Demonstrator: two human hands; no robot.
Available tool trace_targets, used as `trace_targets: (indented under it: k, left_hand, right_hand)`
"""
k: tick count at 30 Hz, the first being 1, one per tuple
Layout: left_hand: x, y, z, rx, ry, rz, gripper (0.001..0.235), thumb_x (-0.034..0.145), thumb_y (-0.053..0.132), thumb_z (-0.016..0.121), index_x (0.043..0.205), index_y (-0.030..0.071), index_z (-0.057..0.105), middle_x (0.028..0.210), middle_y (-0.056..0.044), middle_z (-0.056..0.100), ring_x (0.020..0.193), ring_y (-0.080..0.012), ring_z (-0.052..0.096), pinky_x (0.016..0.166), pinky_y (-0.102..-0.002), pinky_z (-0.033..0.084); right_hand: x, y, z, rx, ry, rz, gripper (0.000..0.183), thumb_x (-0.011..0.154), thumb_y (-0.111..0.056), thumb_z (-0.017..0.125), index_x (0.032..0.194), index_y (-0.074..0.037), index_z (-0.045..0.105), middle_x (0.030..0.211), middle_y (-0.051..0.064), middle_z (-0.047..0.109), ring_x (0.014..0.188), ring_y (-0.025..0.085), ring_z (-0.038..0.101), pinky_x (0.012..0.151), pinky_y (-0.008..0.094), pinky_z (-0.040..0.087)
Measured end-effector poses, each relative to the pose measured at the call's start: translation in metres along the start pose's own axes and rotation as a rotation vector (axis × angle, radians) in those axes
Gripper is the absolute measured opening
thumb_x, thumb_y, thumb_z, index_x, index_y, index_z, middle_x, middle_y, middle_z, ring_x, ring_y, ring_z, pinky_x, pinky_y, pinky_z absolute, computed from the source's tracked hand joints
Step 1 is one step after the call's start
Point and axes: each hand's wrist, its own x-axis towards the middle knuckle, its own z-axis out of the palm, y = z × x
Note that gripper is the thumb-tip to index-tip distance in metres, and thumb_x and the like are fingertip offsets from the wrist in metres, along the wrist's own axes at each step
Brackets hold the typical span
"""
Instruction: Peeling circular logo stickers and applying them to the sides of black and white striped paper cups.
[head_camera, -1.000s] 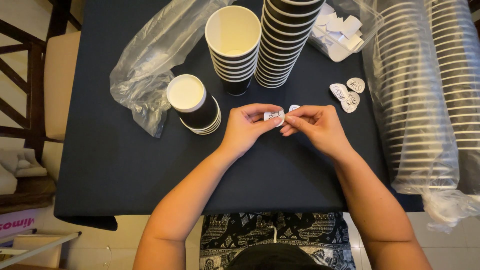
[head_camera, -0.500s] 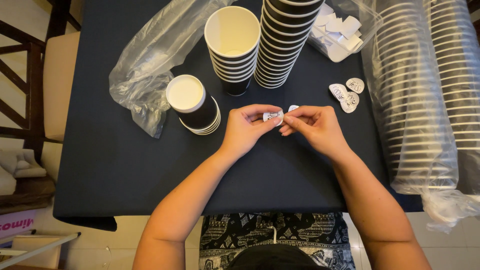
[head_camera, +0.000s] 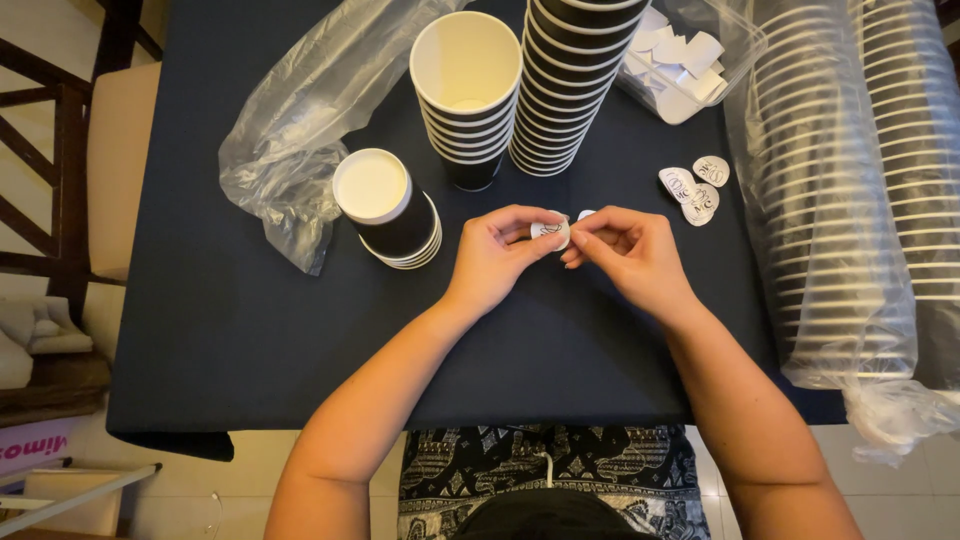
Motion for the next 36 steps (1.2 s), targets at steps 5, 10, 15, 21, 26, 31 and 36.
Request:
trace_targets:
  k: [5, 10, 15, 21, 26, 31, 36]
  left_hand:
    - [0.0026, -0.0018, -0.0028, -0.004, -0.006, 0.010, 0.030, 0.081, 0.007, 0.088, 0.108, 0.000, 0.076, 0.102, -0.017, 0.076, 0.092, -0.0150, 0.073, 0.080, -0.027, 0.065]
    - [0.0010, 0.0028, -0.0026, -0.013, -0.012, 0.002, 0.030, 0.081, 0.008, 0.088, 0.107, 0.001, 0.076, 0.101, -0.015, 0.076, 0.092, -0.0128, 0.072, 0.081, -0.026, 0.064]
    - [0.0023, -0.0001, -0.0022, -0.010, -0.020, 0.003, 0.030, 0.081, 0.009, 0.089, 0.107, 0.001, 0.076, 0.101, -0.016, 0.076, 0.091, -0.0128, 0.072, 0.079, -0.026, 0.064]
    - [0.0002, 0.0024, -0.0011, -0.014, -0.009, 0.003, 0.030, 0.081, 0.008, 0.089, 0.107, 0.001, 0.076, 0.102, -0.015, 0.077, 0.091, -0.0118, 0.072, 0.079, -0.025, 0.064]
    - [0.0004, 0.0025, -0.0016, -0.003, -0.012, 0.015, 0.029, 0.081, 0.009, 0.089, 0.106, 0.001, 0.076, 0.101, -0.015, 0.077, 0.091, -0.0120, 0.072, 0.078, -0.024, 0.064]
    - [0.0002, 0.0024, -0.0012, 0.015, -0.013, 0.018, 0.029, 0.081, 0.009, 0.088, 0.106, 0.001, 0.076, 0.101, -0.016, 0.076, 0.091, -0.0124, 0.072, 0.077, -0.023, 0.064]
    - [0.0004, 0.0000, -0.0010, 0.049, -0.001, 0.029, 0.026, 0.082, 0.006, 0.087, 0.105, 0.000, 0.076, 0.101, -0.017, 0.077, 0.090, -0.0134, 0.072, 0.076, -0.023, 0.064]
  right_hand:
    - [-0.0013, -0.0002, -0.0005, 0.012, 0.011, 0.003, 0.011, 0.098, 0.008, 0.064, 0.102, 0.017, 0.070, 0.080, 0.025, 0.073, 0.073, 0.026, 0.077, 0.069, 0.039, 0.067]
    - [-0.0009, -0.0014, -0.0018, 0.029, 0.010, 0.020, 0.012, 0.098, 0.007, 0.064, 0.101, 0.016, 0.071, 0.079, 0.024, 0.073, 0.072, 0.024, 0.076, 0.069, 0.037, 0.067]
    - [0.0006, 0.0010, -0.0018, 0.052, 0.011, 0.025, 0.012, 0.098, 0.007, 0.065, 0.101, 0.018, 0.070, 0.078, 0.025, 0.073, 0.070, 0.024, 0.076, 0.066, 0.037, 0.067]
    - [0.0000, -0.0007, -0.0010, 0.057, 0.017, 0.030, 0.013, 0.097, 0.006, 0.066, 0.101, 0.017, 0.070, 0.077, 0.024, 0.073, 0.070, 0.023, 0.076, 0.067, 0.036, 0.067]
    - [0.0009, -0.0005, -0.0006, 0.051, 0.012, 0.022, 0.012, 0.097, 0.007, 0.066, 0.101, 0.018, 0.070, 0.077, 0.024, 0.073, 0.070, 0.024, 0.076, 0.068, 0.037, 0.067]
    - [0.0001, 0.0040, -0.0012, 0.060, 0.019, 0.025, 0.012, 0.098, 0.006, 0.066, 0.102, 0.017, 0.070, 0.078, 0.023, 0.073, 0.071, 0.023, 0.076, 0.068, 0.036, 0.067]
    - [0.0001, 0.0072, -0.0015, 0.022, 0.015, 0.024, 0.011, 0.097, 0.007, 0.065, 0.101, 0.016, 0.070, 0.079, 0.026, 0.073, 0.071, 0.026, 0.077, 0.068, 0.040, 0.067]
